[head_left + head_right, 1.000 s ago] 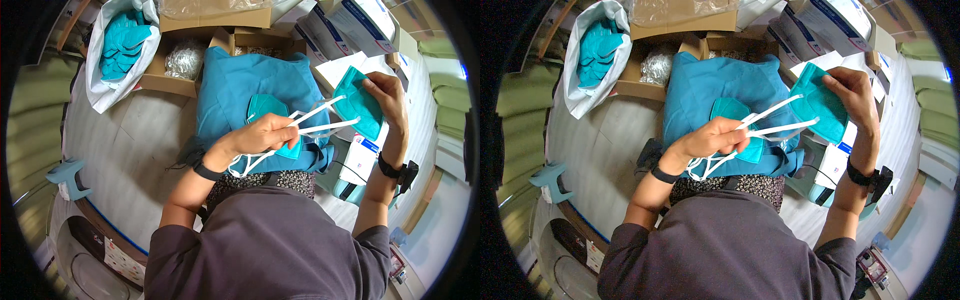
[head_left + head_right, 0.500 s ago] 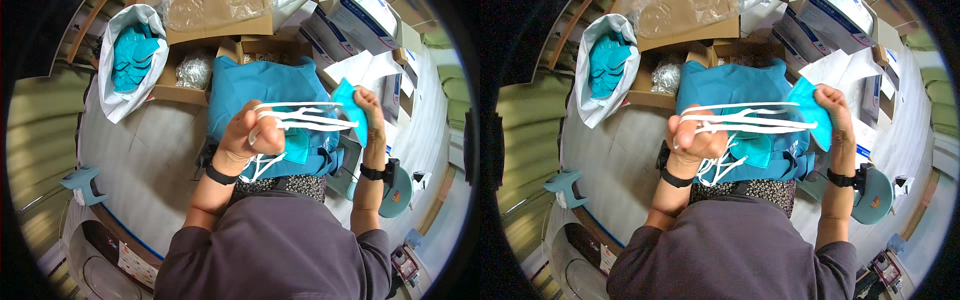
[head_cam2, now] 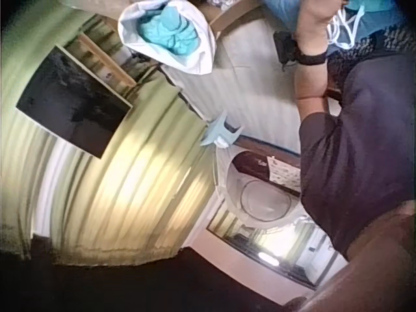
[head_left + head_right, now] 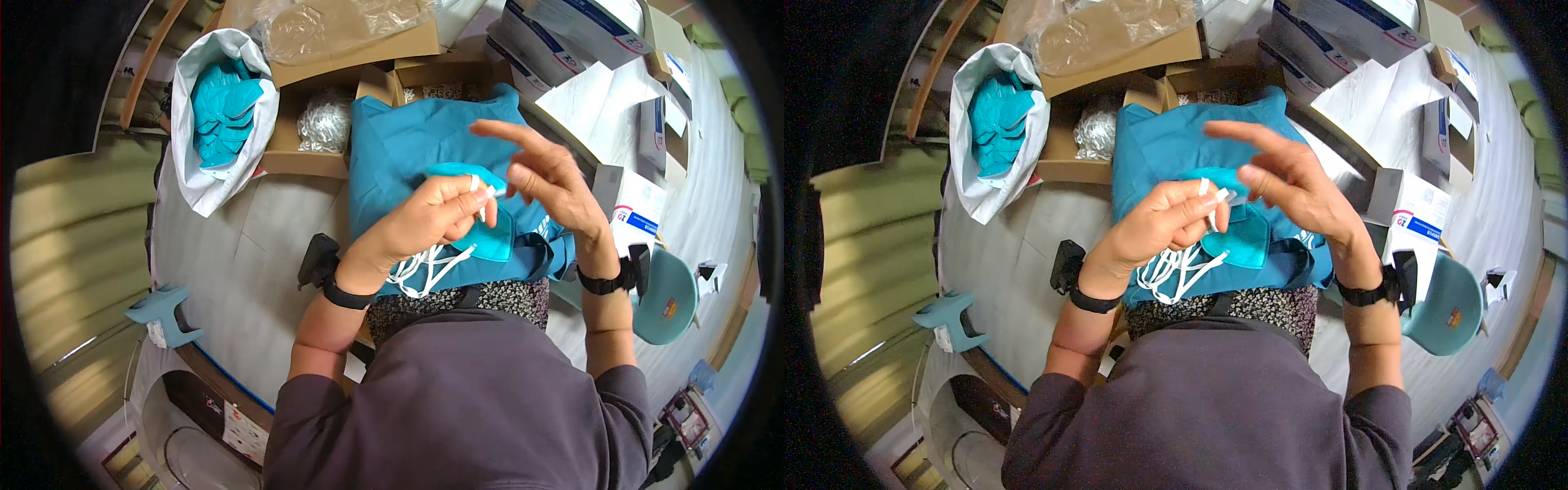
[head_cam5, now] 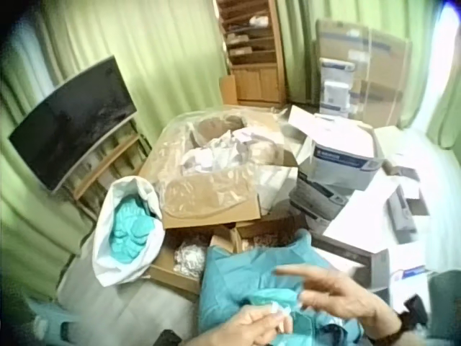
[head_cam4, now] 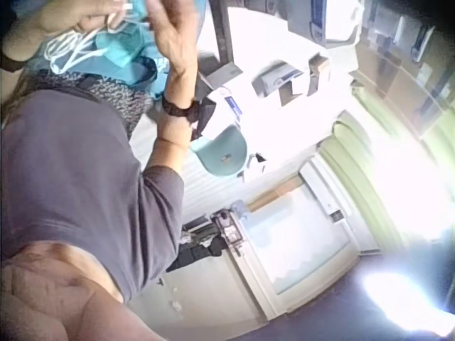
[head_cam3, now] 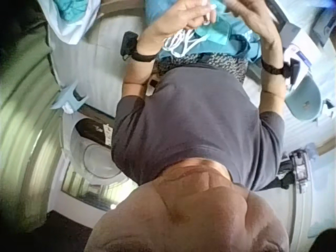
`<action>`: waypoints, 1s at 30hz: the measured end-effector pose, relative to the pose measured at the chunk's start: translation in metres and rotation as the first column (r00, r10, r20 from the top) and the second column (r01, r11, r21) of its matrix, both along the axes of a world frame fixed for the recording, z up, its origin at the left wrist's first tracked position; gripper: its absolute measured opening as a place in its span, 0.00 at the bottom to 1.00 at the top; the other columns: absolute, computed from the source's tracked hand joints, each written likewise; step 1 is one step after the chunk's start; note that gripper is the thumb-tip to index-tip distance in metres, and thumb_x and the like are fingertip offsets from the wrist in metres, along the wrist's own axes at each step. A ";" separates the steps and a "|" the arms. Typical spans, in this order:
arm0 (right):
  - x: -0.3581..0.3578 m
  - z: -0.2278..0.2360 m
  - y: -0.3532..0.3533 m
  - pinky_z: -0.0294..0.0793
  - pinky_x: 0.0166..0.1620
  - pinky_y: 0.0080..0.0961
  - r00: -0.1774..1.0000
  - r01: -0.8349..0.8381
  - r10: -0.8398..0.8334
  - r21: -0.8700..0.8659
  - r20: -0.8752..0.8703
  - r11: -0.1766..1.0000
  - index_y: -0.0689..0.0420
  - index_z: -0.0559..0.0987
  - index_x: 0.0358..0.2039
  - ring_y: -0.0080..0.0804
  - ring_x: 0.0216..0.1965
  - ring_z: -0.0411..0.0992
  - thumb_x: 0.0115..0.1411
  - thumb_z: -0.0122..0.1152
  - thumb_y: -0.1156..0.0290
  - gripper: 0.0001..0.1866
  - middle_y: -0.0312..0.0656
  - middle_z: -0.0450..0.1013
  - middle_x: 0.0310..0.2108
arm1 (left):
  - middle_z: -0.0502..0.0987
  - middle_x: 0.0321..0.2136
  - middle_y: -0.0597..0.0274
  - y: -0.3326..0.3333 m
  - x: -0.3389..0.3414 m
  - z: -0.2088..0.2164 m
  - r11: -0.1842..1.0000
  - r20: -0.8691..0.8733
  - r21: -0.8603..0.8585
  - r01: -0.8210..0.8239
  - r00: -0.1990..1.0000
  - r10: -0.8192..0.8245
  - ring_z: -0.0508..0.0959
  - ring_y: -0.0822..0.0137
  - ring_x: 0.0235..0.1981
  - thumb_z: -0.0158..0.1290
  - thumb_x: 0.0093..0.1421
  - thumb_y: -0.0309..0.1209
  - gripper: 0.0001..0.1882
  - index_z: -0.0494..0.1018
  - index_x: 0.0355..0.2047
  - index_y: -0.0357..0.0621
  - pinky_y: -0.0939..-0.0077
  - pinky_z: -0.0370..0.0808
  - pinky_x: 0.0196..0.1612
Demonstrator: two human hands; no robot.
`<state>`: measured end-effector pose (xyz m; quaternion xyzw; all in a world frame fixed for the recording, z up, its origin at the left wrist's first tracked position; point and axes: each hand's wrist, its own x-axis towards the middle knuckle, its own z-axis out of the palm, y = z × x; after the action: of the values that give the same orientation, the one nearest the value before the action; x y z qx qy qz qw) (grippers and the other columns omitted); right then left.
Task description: Inspect and organize medical face masks and sterile packaging.
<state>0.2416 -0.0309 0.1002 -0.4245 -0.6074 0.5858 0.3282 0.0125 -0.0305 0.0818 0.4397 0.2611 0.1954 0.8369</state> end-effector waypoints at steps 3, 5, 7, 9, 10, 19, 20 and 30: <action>-0.009 0.005 0.002 0.68 0.27 0.15 0.979 -0.196 0.187 -0.124 -0.082 0.973 0.62 0.75 0.54 0.18 0.26 0.70 0.66 0.59 0.56 0.24 0.38 0.78 0.33 | 0.56 0.15 0.81 -0.003 0.003 -0.002 0.999 -0.015 0.039 0.009 1.000 -0.008 0.52 0.86 0.14 0.42 0.74 0.40 0.17 0.73 0.36 0.40 0.86 0.47 0.18; -0.009 0.006 0.004 0.68 0.27 0.17 0.973 -0.222 0.228 -0.131 0.031 0.966 0.63 0.79 0.44 0.18 0.26 0.70 0.65 0.62 0.61 0.17 0.36 0.77 0.28 | 0.56 0.15 0.81 -0.004 0.001 -0.002 0.997 -0.031 0.071 0.017 0.999 -0.015 0.52 0.86 0.14 0.41 0.74 0.40 0.17 0.73 0.36 0.40 0.86 0.47 0.18; -0.009 0.006 0.002 0.67 0.28 0.21 0.972 -0.178 0.191 -0.103 0.136 0.979 0.63 0.81 0.35 0.18 0.26 0.69 0.65 0.62 0.65 0.12 0.35 0.78 0.28 | 0.56 0.15 0.81 -0.007 0.000 -0.007 0.995 -0.061 0.101 0.014 0.998 -0.007 0.52 0.86 0.15 0.41 0.74 0.40 0.17 0.73 0.36 0.40 0.86 0.48 0.19; -0.006 0.000 0.003 0.65 0.27 0.21 0.965 -0.176 0.131 0.192 0.227 0.966 0.64 0.79 0.31 0.18 0.24 0.68 0.64 0.63 0.67 0.12 0.36 0.76 0.25 | 0.55 0.15 0.82 -0.007 0.000 -0.011 0.990 -0.109 0.140 0.014 0.994 0.002 0.52 0.86 0.15 0.41 0.74 0.40 0.18 0.73 0.36 0.40 0.86 0.48 0.19; -0.004 -0.001 0.003 0.65 0.26 0.21 0.960 -0.178 0.089 0.335 0.266 0.925 0.65 0.79 0.29 0.18 0.23 0.67 0.63 0.64 0.68 0.12 0.36 0.75 0.24 | 0.55 0.15 0.81 -0.008 0.001 -0.010 0.994 -0.099 0.109 0.021 0.995 -0.010 0.52 0.86 0.15 0.41 0.74 0.40 0.18 0.73 0.35 0.41 0.85 0.48 0.19; -0.003 -0.022 -0.011 0.64 0.25 0.15 0.946 0.169 -0.173 -0.039 -0.273 0.985 0.59 0.77 0.27 0.16 0.25 0.67 0.69 0.55 0.60 0.17 0.37 0.76 0.30 | 0.56 0.18 0.77 -0.019 0.015 -0.006 0.998 0.036 -0.068 0.018 0.999 -0.016 0.54 0.85 0.17 0.41 0.74 0.42 0.18 0.67 0.29 0.45 0.85 0.50 0.19; -0.009 -0.028 -0.012 0.64 0.25 0.14 0.918 0.213 -0.216 -0.047 -0.332 0.976 0.59 0.77 0.27 0.16 0.25 0.67 0.69 0.54 0.59 0.18 0.38 0.76 0.31 | 0.57 0.19 0.76 -0.021 0.016 -0.010 0.996 0.081 -0.081 0.031 0.996 -0.025 0.54 0.85 0.17 0.40 0.73 0.43 0.18 0.67 0.31 0.44 0.86 0.49 0.19; -0.024 0.004 -0.042 0.58 0.23 0.21 0.731 0.100 -0.358 -0.428 -0.581 0.898 0.54 0.68 0.25 0.25 0.18 0.57 0.70 0.50 0.59 0.18 0.36 0.61 0.20 | 0.58 0.20 0.75 -0.051 0.004 -0.020 0.969 0.265 -0.187 0.164 0.958 -0.110 0.53 0.83 0.17 0.43 0.72 0.47 0.20 0.64 0.29 0.46 0.86 0.49 0.19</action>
<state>0.2178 -0.0728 0.1046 -0.3228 -0.2775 0.7524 0.5026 0.0164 -0.0812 0.0622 0.3386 0.1400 0.1627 0.9161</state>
